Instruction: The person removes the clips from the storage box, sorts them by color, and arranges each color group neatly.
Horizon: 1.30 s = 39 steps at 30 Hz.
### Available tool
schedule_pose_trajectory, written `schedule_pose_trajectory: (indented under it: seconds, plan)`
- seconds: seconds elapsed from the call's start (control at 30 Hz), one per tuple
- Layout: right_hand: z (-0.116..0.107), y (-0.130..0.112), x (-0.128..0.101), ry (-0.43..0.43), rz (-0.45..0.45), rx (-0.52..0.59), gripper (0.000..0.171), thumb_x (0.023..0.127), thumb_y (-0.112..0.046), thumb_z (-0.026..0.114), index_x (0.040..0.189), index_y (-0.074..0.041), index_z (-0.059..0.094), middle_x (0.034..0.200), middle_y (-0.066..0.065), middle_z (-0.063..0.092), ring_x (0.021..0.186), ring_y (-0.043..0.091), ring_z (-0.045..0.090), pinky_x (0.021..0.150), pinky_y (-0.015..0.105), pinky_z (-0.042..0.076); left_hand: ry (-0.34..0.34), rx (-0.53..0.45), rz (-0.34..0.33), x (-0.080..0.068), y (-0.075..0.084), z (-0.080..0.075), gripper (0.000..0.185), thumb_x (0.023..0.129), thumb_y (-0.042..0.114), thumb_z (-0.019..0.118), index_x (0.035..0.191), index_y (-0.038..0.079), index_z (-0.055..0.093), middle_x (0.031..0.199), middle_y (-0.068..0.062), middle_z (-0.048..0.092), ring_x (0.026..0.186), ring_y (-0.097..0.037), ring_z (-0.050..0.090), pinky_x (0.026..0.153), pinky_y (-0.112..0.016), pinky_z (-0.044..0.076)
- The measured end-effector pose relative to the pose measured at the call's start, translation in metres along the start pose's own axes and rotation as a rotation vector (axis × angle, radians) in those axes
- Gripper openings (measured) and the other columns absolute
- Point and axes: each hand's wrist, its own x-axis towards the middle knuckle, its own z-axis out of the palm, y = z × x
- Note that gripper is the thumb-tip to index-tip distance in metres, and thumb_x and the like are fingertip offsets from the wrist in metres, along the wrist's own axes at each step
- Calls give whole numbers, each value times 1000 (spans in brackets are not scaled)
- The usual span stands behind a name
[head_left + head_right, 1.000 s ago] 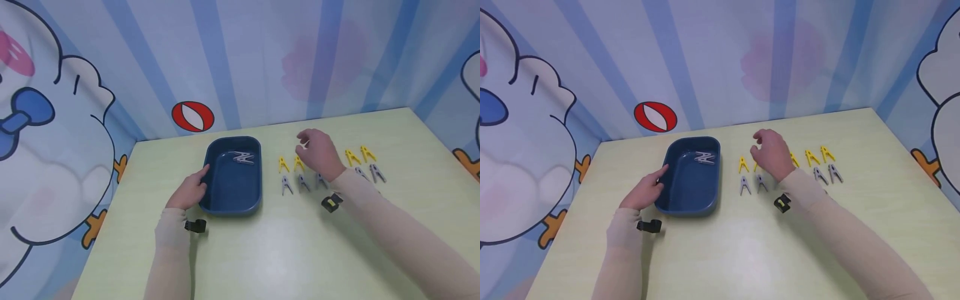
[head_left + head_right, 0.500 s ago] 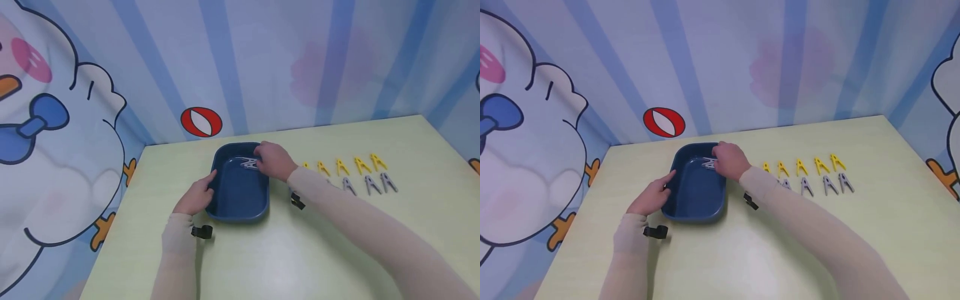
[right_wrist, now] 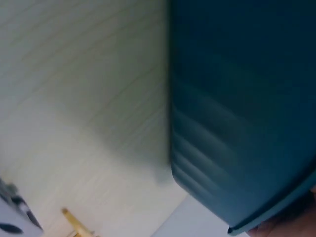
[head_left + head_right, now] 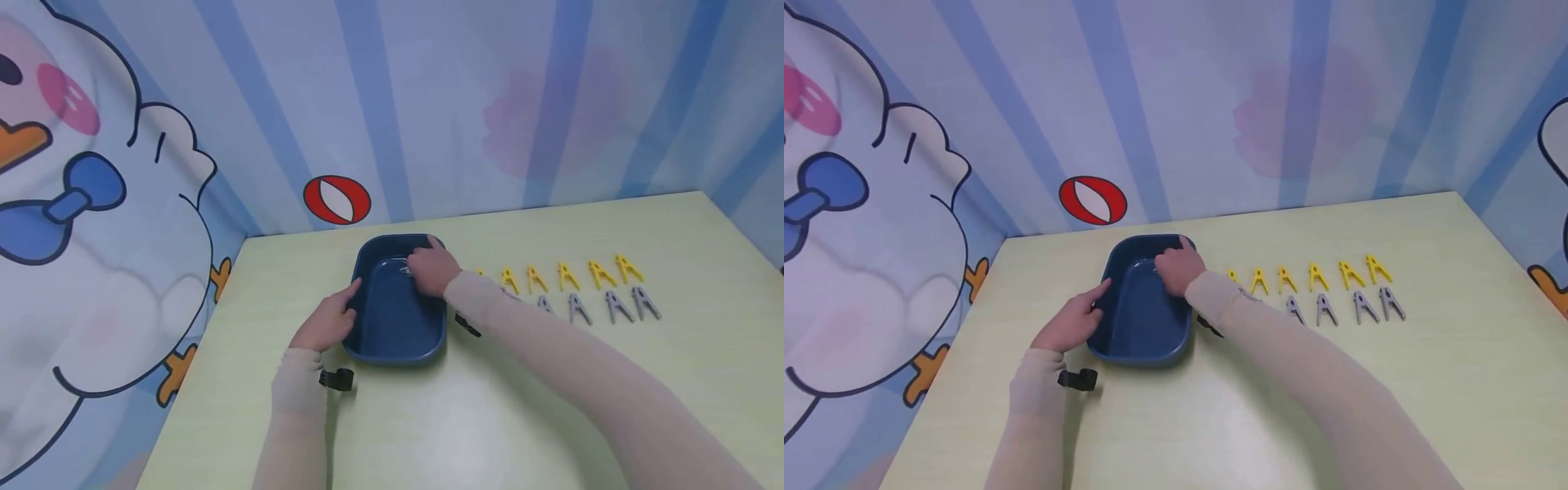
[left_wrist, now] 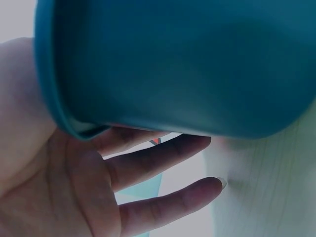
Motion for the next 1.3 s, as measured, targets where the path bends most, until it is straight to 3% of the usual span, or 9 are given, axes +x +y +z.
schedule_pose_trajectory:
  seconds: [0.13, 0.23, 0.33, 0.43, 0.67, 0.9, 1.1, 1.17, 1.3]
  plan:
    - [0, -2, -2, -14, 14, -8, 18, 95, -2, 57, 97, -3, 75, 93, 13, 72, 100, 29, 65, 113, 55, 28, -5, 2, 12, 2, 2, 1, 59, 100, 5, 39, 157, 5, 24, 158, -15, 30, 116, -30, 50, 93, -40, 40]
    - [1, -4, -3, 0, 38, -15, 19, 97, -6, 57, 101, -2, 75, 96, 15, 72, 99, 30, 65, 106, 53, 38, -2, 5, 20, 3, 2, 1, 59, 100, 5, 39, 157, 5, 24, 158, -14, 30, 119, -30, 48, 93, -41, 39]
    - [3, -7, -3, 5, 80, 6, 19, 98, -7, 56, 98, -3, 74, 90, 14, 71, 89, 31, 68, 91, 51, 50, -1, 3, 21, 3, 2, 2, 59, 100, 5, 39, 157, 5, 24, 157, -14, 31, 116, -30, 50, 93, -40, 40]
    - [6, -11, -4, -1, 130, 49, 19, 97, -5, 54, 92, -3, 72, 83, 13, 71, 79, 32, 68, 77, 51, 52, -5, 1, 21, 3, 2, 3, 59, 100, 5, 39, 157, 6, 24, 157, -14, 32, 116, -30, 50, 93, -40, 40]
    - [5, -16, -10, 74, 196, 105, 11, 92, -10, 62, 87, -3, 70, 80, 12, 68, 73, 30, 67, 69, 47, 55, -4, 7, 32, 4, 2, 6, 59, 100, 4, 39, 157, 6, 25, 157, -15, 33, 117, -29, 49, 92, -40, 40]
    - [-27, -13, -22, 170, 286, 330, 9, 88, -7, 60, 87, 0, 65, 78, 11, 61, 72, 25, 60, 64, 41, 55, 9, 16, 29, 3, 2, 6, 59, 99, 4, 40, 157, 5, 26, 156, -16, 34, 115, -30, 50, 91, -41, 41]
    - [-52, -1, -42, 209, 335, 442, 6, 86, -7, 59, 81, -3, 60, 74, 8, 56, 64, 23, 52, 57, 37, 46, 13, 28, 37, 3, 1, 6, 59, 99, 3, 39, 156, 4, 26, 155, -16, 34, 113, -30, 51, 90, -41, 42]
    - [-56, 4, -51, 203, 356, 481, 7, 87, -8, 58, 86, -2, 61, 72, 7, 55, 61, 22, 50, 56, 35, 44, 13, 30, 35, 3, 1, 5, 59, 99, 4, 39, 156, 4, 26, 155, -16, 34, 114, -30, 51, 91, -41, 41]
    - [-57, 15, -72, 174, 392, 539, 28, 89, -10, 57, 111, 6, 64, 72, 6, 63, 55, 18, 54, 60, 36, 48, 12, 34, 24, 3, 2, 4, 59, 99, 4, 39, 156, 4, 26, 156, -16, 33, 117, -29, 50, 93, -42, 41]
